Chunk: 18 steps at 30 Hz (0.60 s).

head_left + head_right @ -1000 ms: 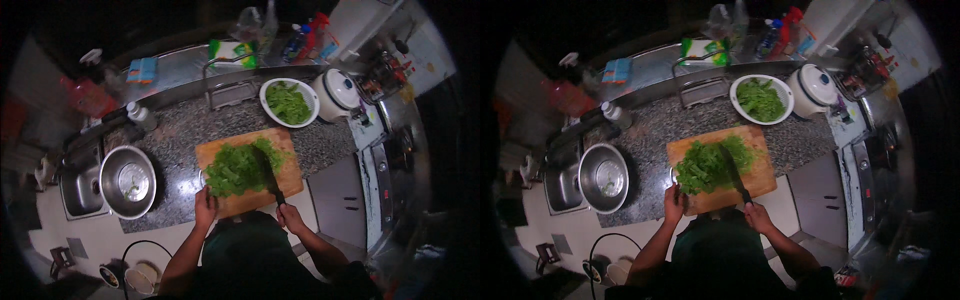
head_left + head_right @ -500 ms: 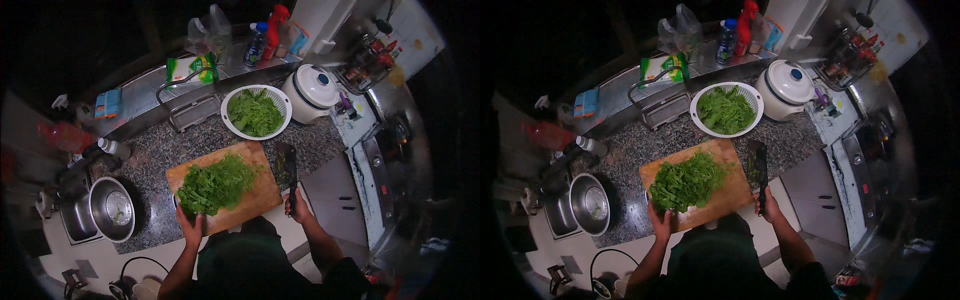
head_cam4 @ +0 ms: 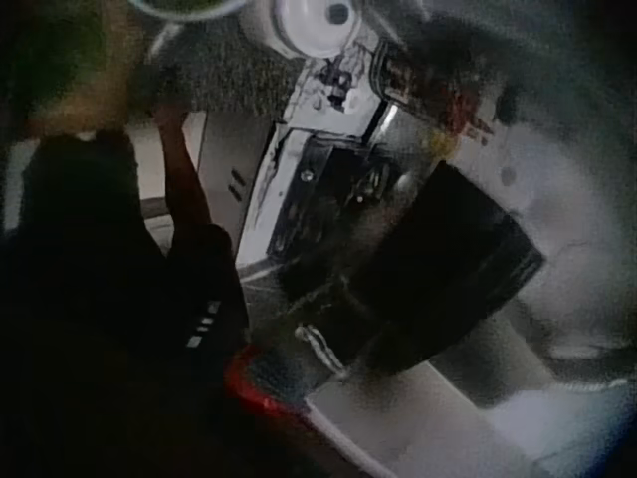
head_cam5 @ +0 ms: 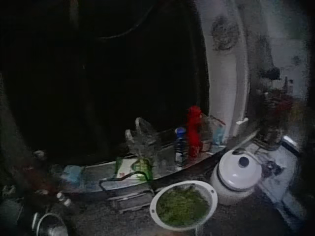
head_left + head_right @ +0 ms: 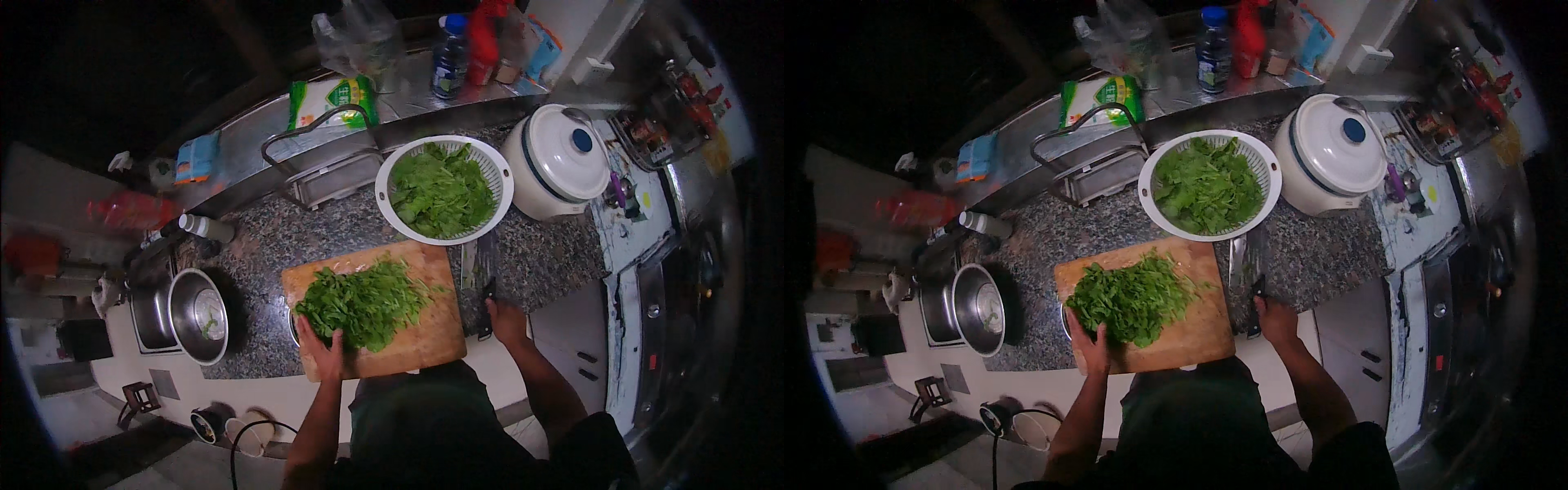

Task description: The person positions a cutting board on a kitchen counter, places greens on it, and chops them using a large knife. They transfer the chopped greens into a colander and a bowl.

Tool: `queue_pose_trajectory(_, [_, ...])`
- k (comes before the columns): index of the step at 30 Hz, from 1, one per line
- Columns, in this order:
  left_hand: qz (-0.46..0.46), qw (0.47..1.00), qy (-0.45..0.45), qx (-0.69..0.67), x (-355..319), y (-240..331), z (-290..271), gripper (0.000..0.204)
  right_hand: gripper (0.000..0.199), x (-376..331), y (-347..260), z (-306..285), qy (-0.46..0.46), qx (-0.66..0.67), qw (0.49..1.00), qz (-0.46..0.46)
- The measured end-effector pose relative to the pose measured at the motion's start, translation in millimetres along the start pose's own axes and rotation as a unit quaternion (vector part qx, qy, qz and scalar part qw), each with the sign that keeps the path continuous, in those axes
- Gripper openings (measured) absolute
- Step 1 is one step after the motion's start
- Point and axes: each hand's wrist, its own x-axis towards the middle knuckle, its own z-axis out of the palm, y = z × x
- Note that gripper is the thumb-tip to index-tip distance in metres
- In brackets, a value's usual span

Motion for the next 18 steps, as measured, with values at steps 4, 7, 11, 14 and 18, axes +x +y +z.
queue_pose_trajectory(4, [-0.015, 1.0, -0.003, 0.011, 6.8, 13.5, 4.7, 0.095, 0.042, 0.3, -35.9, -25.3, 0.053, -0.031, 0.996, -0.071])
queue_pose_trajectory(7, [0.013, 1.0, -0.009, -0.025, 16.2, 13.2, 8.5, 0.097, 0.063, 6.9, -88.2, -5.7, 0.143, 0.084, 0.958, -0.234])
queue_pose_trajectory(11, [0.024, 0.999, -0.022, -0.024, 24.0, 29.1, 15.5, 0.091, 0.073, 10.7, -181.0, 29.1, 0.123, 0.063, 0.95, -0.281])
queue_pose_trajectory(14, [0.047, 0.999, -0.015, 0.004, 25.8, 43.9, 24.4, 0.073, 0.067, 7.7, -211.4, 56.8, 0.141, 0.116, 0.934, -0.307])
queue_pose_trajectory(18, [0.04, 0.998, 0.015, -0.038, 22.9, 43.4, 46.9, 0.048, 0.055, -1.3, -221.1, 95.3, 0.138, 0.215, 0.913, -0.317])
